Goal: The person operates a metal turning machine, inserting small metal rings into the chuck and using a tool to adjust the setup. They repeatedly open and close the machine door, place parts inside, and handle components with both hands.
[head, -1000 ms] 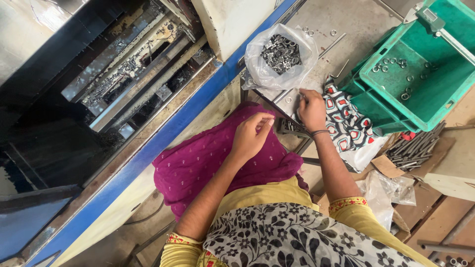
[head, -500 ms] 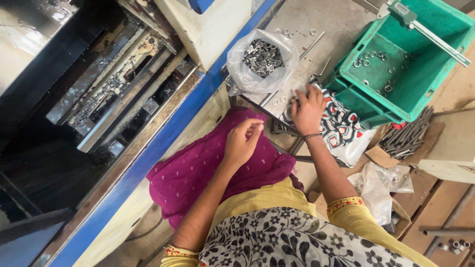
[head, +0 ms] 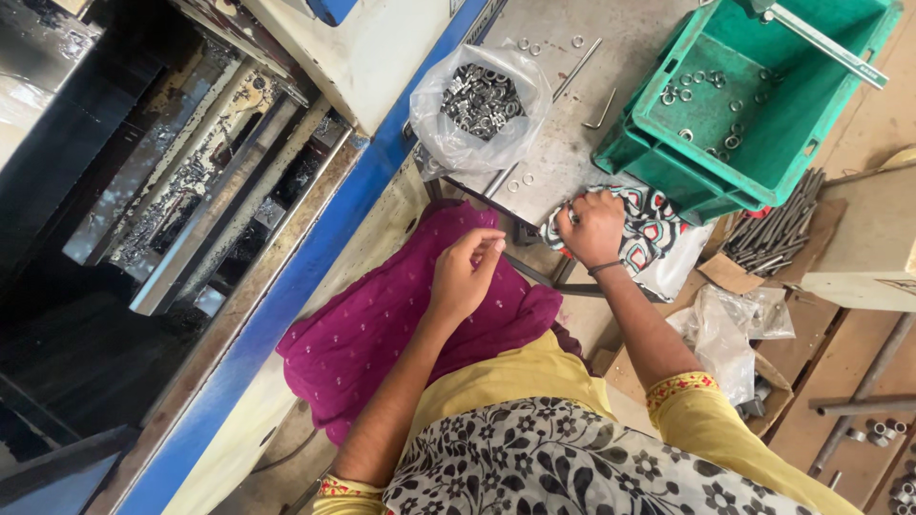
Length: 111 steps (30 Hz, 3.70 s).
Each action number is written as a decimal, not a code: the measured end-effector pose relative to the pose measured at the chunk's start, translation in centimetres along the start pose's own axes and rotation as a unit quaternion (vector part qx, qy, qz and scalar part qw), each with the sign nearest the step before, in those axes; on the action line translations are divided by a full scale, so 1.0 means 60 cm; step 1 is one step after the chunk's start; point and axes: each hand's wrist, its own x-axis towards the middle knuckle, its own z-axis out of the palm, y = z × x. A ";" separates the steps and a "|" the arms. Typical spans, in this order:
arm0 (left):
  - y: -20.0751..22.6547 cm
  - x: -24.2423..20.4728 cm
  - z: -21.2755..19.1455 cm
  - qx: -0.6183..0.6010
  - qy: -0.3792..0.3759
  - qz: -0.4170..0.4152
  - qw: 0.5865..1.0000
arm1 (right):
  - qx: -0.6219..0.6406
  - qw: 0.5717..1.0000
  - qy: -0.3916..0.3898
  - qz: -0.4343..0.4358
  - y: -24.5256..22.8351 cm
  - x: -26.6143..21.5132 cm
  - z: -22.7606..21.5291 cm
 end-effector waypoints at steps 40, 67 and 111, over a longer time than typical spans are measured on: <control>0.151 -0.279 -0.326 0.216 0.397 0.074 0.889 | 0.515 0.770 -0.230 -0.299 -0.563 0.161 -0.109; 0.274 -0.555 -0.457 0.332 0.600 0.143 0.714 | 0.563 0.518 -0.207 -0.611 -0.966 0.210 -0.339; 0.488 -0.625 -1.286 0.541 0.742 0.098 0.384 | 0.254 0.689 -0.106 -0.671 -2.034 0.599 -0.468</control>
